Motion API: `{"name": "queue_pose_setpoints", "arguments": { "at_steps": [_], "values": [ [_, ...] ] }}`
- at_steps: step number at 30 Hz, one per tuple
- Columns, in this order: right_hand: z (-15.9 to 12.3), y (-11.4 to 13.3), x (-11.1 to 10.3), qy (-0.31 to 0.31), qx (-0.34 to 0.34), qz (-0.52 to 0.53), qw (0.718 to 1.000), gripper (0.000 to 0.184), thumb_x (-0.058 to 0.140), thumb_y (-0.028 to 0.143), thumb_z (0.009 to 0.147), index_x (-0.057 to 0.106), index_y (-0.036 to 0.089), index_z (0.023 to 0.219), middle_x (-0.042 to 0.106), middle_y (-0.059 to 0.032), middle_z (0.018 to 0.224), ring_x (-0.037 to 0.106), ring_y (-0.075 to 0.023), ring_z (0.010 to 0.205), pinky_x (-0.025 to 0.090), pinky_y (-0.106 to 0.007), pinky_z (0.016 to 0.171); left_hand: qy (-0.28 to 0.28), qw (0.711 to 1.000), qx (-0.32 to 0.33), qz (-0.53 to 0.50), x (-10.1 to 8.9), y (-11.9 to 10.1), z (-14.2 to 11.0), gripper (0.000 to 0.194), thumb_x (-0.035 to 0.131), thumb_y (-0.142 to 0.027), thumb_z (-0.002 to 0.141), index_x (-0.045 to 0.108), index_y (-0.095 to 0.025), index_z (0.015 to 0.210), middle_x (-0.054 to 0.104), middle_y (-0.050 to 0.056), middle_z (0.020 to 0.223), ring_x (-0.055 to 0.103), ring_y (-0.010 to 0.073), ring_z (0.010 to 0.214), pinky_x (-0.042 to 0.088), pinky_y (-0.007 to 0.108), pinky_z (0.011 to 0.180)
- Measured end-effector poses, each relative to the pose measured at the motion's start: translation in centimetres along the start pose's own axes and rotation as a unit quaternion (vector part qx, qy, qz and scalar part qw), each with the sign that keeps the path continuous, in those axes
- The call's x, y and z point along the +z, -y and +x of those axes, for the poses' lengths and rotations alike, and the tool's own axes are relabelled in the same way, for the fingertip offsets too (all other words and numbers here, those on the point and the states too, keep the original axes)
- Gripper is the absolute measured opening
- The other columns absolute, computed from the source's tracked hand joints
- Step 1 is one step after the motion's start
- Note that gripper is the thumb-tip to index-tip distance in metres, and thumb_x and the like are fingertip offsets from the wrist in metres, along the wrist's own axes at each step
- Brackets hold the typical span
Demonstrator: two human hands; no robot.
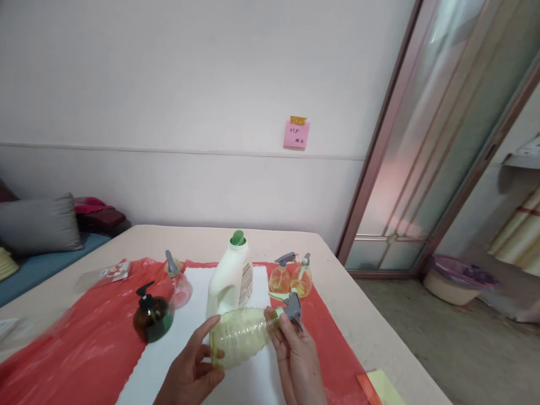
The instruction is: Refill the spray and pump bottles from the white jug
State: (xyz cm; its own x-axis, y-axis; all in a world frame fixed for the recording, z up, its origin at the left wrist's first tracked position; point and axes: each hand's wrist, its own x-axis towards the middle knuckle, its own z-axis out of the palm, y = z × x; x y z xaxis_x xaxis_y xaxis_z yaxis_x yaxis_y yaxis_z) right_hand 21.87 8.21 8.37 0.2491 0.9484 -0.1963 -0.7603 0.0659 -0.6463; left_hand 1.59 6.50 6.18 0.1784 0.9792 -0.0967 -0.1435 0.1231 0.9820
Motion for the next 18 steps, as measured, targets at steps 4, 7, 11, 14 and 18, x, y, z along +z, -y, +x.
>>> {"name": "queue_pose_setpoints", "arguments": {
  "at_steps": [4,7,11,14,18],
  "values": [
    [-0.2,-0.1,0.1,0.016,0.003,-0.01,1.0,0.022,0.085,0.028,0.068,0.073,0.016,0.082,0.074,-0.0047,0.084,0.067,-0.0146,0.076,0.058,-0.025,0.073,0.044,0.993,0.003,-0.109,0.5,-0.5,-0.1,0.073,0.085,-0.05,0.06,0.047,-0.033,0.12,0.059,0.008,0.122,0.061,0.0252,0.106,0.047,0.037,0.088],
    [-0.2,-0.1,0.1,0.023,-0.002,-0.009,1.0,0.025,0.085,0.027,0.068,0.073,0.018,0.087,0.074,-0.0047,0.092,0.068,-0.0158,0.082,0.058,-0.026,0.075,0.052,0.979,-0.059,-0.188,0.4,-1.3,-0.1,0.055,0.067,-0.064,0.075,0.046,-0.034,0.117,0.052,0.007,0.13,0.062,0.0216,0.101,0.048,0.036,0.086],
    [-0.1,-0.3,-0.1,0.037,-0.004,-0.027,0.999,0.028,0.084,0.029,0.07,0.073,0.018,0.093,0.074,-0.0053,0.094,0.069,-0.0172,0.085,0.058,-0.027,0.077,0.115,0.976,-0.114,-0.142,0.0,-0.9,0.1,0.076,0.076,-0.059,0.067,0.046,-0.027,0.13,0.06,0.01,0.115,0.065,0.0247,0.096,0.049,0.038,0.085],
    [-0.1,-0.4,0.0,0.032,-0.006,-0.036,0.999,0.029,0.084,0.03,0.068,0.073,0.017,0.091,0.074,-0.0058,0.091,0.069,-0.0181,0.082,0.058,-0.028,0.076,0.07,0.997,-0.007,-0.015,0.3,0.2,0.1,0.089,0.087,-0.045,0.054,0.05,-0.026,0.132,0.052,0.014,0.136,0.054,0.0345,0.119,0.044,0.045,0.098],
    [-0.3,-0.2,0.2,0.027,-0.011,-0.035,0.999,0.032,0.086,0.031,0.066,0.073,0.017,0.092,0.074,-0.0066,0.092,0.069,-0.0203,0.085,0.058,-0.032,0.08,-0.015,0.997,0.069,0.039,0.9,0.8,0.1,0.096,0.087,-0.045,0.053,0.045,-0.029,0.137,0.034,0.013,0.151,0.037,0.0367,0.134,0.038,0.045,0.106]
  ]
}}
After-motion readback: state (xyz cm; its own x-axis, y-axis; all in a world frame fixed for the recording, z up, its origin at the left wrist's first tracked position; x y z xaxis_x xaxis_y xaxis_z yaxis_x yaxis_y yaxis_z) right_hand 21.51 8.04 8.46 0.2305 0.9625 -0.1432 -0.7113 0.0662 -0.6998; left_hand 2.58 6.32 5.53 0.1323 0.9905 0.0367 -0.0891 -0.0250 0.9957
